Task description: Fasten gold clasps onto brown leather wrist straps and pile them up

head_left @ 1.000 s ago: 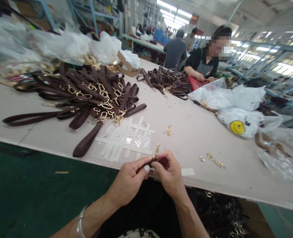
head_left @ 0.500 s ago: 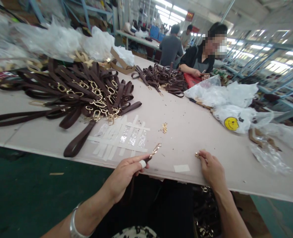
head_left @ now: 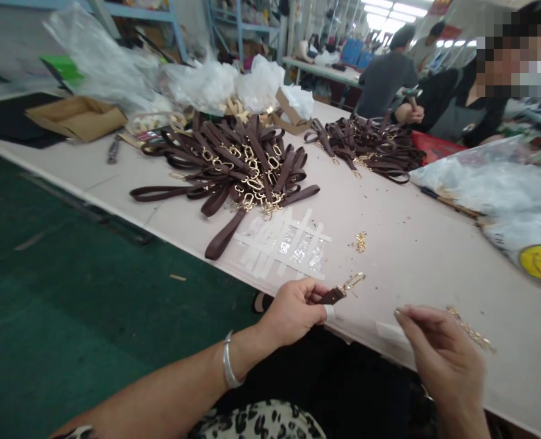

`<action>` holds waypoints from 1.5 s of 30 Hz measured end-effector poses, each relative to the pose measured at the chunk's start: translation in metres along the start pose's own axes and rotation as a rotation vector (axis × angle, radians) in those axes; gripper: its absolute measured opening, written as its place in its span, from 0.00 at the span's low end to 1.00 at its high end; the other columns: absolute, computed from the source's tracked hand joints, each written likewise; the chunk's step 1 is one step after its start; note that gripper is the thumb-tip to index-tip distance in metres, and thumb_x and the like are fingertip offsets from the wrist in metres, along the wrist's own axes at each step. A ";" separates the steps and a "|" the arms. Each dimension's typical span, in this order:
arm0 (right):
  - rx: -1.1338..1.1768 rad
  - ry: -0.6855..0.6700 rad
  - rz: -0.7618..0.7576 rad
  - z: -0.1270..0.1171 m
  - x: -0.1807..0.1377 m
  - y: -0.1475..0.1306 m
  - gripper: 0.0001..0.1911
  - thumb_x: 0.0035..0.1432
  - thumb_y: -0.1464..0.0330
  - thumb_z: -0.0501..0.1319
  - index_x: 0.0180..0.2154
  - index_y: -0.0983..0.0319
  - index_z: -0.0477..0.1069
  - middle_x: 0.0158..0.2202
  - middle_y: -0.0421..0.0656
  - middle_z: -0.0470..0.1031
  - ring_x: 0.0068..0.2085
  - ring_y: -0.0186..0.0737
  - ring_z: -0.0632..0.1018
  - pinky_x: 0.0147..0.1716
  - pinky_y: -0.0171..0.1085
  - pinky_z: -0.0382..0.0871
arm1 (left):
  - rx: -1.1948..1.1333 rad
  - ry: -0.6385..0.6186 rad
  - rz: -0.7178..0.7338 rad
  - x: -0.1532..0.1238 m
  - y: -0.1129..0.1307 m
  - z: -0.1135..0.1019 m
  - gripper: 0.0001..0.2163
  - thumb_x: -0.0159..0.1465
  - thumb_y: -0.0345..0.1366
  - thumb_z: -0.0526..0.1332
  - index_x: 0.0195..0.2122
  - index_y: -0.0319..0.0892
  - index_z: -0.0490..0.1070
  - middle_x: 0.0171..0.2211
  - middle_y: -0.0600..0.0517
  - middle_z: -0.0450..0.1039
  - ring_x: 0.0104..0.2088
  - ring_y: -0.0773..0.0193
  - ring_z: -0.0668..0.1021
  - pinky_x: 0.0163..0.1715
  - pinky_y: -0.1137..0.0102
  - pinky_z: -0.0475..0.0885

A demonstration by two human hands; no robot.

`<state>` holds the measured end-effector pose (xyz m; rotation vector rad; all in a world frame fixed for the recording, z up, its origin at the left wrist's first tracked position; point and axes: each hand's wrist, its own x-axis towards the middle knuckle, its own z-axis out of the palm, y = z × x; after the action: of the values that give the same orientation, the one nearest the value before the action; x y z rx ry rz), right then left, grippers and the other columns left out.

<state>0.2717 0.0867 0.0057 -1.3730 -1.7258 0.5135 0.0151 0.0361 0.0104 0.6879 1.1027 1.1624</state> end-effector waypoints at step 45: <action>0.885 0.000 0.454 0.090 -0.042 -0.085 0.14 0.49 0.67 0.73 0.37 0.59 0.72 0.33 0.38 0.76 0.33 0.33 0.77 0.32 0.30 0.74 | 0.688 0.089 0.671 -0.025 0.007 0.005 0.14 0.58 0.21 0.58 0.41 0.38 0.79 0.33 0.47 0.79 0.34 0.62 0.79 0.37 0.69 0.73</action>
<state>0.1501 0.0376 0.0045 -1.0661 -0.9417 1.3325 0.0175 0.0151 0.0261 1.6439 1.4118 1.3707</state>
